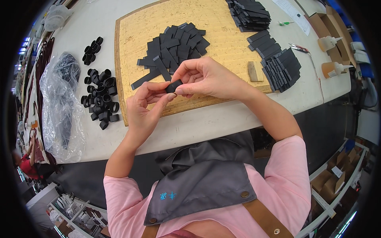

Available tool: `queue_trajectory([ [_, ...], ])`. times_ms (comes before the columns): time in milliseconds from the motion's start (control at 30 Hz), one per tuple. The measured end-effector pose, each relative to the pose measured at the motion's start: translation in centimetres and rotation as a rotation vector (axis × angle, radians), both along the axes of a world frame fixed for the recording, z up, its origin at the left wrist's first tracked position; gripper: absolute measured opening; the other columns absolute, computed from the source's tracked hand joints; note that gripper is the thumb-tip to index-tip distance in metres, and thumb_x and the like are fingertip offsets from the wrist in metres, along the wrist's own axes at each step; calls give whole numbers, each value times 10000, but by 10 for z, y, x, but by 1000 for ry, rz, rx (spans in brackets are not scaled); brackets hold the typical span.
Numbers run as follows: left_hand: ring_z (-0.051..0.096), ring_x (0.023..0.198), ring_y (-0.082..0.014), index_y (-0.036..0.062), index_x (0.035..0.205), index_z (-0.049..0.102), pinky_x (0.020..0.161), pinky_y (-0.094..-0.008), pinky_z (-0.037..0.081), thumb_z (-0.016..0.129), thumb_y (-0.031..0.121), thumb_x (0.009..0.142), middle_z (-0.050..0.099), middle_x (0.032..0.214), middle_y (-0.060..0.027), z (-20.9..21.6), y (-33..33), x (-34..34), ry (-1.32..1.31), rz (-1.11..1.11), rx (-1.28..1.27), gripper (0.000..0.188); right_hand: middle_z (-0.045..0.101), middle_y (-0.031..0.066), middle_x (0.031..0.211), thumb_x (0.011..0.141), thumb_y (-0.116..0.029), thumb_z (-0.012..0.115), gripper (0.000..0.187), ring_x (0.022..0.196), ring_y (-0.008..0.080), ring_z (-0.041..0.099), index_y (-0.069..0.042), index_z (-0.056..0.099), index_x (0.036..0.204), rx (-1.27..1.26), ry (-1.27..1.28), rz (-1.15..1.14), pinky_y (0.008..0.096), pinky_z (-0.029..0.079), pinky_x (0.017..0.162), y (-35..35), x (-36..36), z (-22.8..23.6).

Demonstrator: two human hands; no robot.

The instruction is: Assembling small black leather strips into loops by folding and pressing them together.

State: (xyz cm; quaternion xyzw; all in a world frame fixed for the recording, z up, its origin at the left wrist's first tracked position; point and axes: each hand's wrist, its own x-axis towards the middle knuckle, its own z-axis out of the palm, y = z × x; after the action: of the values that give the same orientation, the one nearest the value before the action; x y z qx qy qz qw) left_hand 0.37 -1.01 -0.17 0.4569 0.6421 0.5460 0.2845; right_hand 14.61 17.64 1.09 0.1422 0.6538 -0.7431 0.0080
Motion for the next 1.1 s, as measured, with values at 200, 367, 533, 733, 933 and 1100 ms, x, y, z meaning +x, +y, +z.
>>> queue_trajectory([
  [200,775,897,-198,-54,1094,677,803,-286,629,750,-10,904,761,969,-129,3,0,0,69,-34,-22,208,614,-28,841,920,-60,741,177,731,15,586,3,654,1061,69,-9,52,176,475,649,-1,1,2],
  [367,777,904,-210,-40,1110,680,792,-292,627,741,1,913,767,990,-136,7,0,-1,205,-124,-51,211,586,-61,788,926,-99,724,155,677,-8,513,-14,651,1032,138,-81,127,169,407,603,-4,5,-1],
  [533,778,902,-216,-26,1124,686,792,-297,629,748,7,906,767,995,-133,6,1,1,179,-113,-59,229,590,-35,784,952,-187,695,182,740,36,547,-18,681,1019,106,-85,126,217,451,639,-6,7,-6],
  [733,777,891,-218,-13,1130,683,780,-305,634,753,12,903,766,988,-127,-1,2,2,251,-110,-17,240,670,31,915,1025,-234,646,234,852,89,644,-6,677,1067,-95,-125,153,242,559,764,1,7,-9],
  [933,777,890,-221,-20,1105,675,784,-307,636,742,1,908,760,975,-134,-7,3,4,255,-71,-50,209,646,2,881,1008,-210,660,176,782,74,617,-34,652,1005,260,-141,67,221,533,716,-16,3,-6],
  [1100,777,894,-217,-22,1103,671,793,-301,633,740,-3,908,761,972,-132,-9,6,-3,114,-62,-46,208,628,3,872,1059,-234,602,216,799,73,617,-21,618,1024,-93,-134,69,240,547,733,-1,1,-10],
])
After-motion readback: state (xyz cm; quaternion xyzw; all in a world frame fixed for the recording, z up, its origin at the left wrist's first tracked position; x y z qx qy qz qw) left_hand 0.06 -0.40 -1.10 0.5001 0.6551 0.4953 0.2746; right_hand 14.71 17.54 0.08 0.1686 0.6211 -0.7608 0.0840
